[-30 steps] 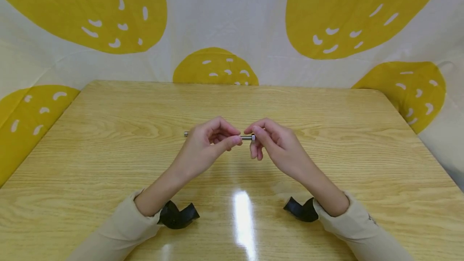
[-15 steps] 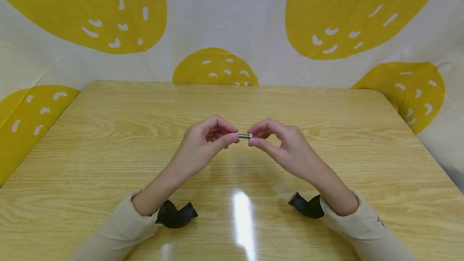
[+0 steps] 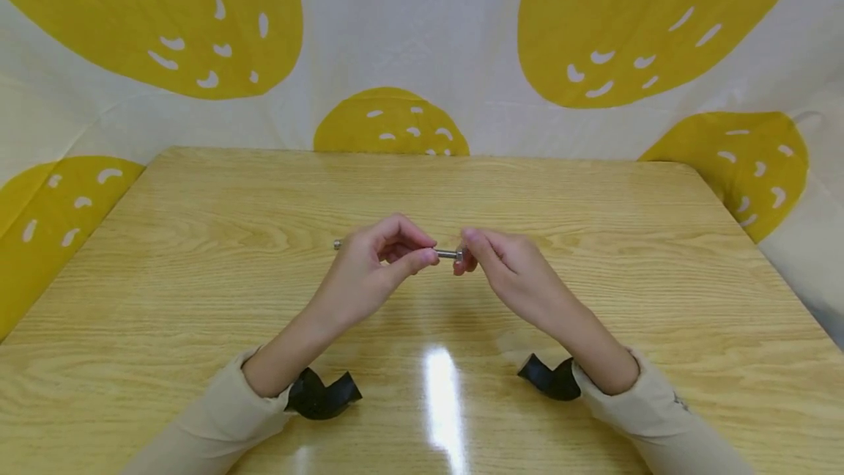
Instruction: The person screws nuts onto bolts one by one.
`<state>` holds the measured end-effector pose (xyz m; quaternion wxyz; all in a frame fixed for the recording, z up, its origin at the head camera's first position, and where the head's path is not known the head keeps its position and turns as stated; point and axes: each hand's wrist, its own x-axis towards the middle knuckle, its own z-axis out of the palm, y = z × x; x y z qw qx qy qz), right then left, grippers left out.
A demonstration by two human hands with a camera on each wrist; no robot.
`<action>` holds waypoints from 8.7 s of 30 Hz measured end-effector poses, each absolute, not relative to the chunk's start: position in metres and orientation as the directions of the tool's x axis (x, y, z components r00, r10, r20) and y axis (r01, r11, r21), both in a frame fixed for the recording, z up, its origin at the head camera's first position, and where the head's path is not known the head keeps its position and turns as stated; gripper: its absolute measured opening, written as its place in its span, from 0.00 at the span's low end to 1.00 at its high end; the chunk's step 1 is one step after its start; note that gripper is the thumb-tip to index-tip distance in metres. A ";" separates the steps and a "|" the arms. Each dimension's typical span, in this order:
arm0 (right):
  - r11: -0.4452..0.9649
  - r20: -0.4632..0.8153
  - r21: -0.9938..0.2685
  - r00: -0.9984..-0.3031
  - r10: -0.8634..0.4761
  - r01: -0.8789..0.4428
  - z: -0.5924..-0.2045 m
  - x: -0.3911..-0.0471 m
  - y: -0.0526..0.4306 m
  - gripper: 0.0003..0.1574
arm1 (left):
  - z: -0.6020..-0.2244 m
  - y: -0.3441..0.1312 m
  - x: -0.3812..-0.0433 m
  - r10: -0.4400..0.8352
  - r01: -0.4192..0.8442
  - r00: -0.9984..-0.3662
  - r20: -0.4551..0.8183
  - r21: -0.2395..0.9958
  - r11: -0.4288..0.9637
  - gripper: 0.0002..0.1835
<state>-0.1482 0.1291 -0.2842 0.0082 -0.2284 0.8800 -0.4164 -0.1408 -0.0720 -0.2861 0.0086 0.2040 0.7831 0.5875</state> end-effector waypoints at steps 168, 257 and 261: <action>0.383 0.554 -0.548 -0.665 -0.500 -0.744 -0.274 -0.142 0.135 0.15 | -0.270 -0.080 -0.133 0.325 0.278 -0.922 0.212 0.945 0.172 0.08; 0.354 0.585 -0.493 -0.604 -0.541 -0.795 -0.271 -0.141 0.134 0.14 | -0.271 -0.079 -0.133 0.342 0.254 -0.915 0.213 0.964 0.079 0.06; 0.355 0.585 -0.493 -0.605 -0.540 -0.794 -0.274 -0.142 0.133 0.05 | -0.270 -0.079 -0.131 0.343 0.256 -0.914 0.216 0.964 0.075 0.06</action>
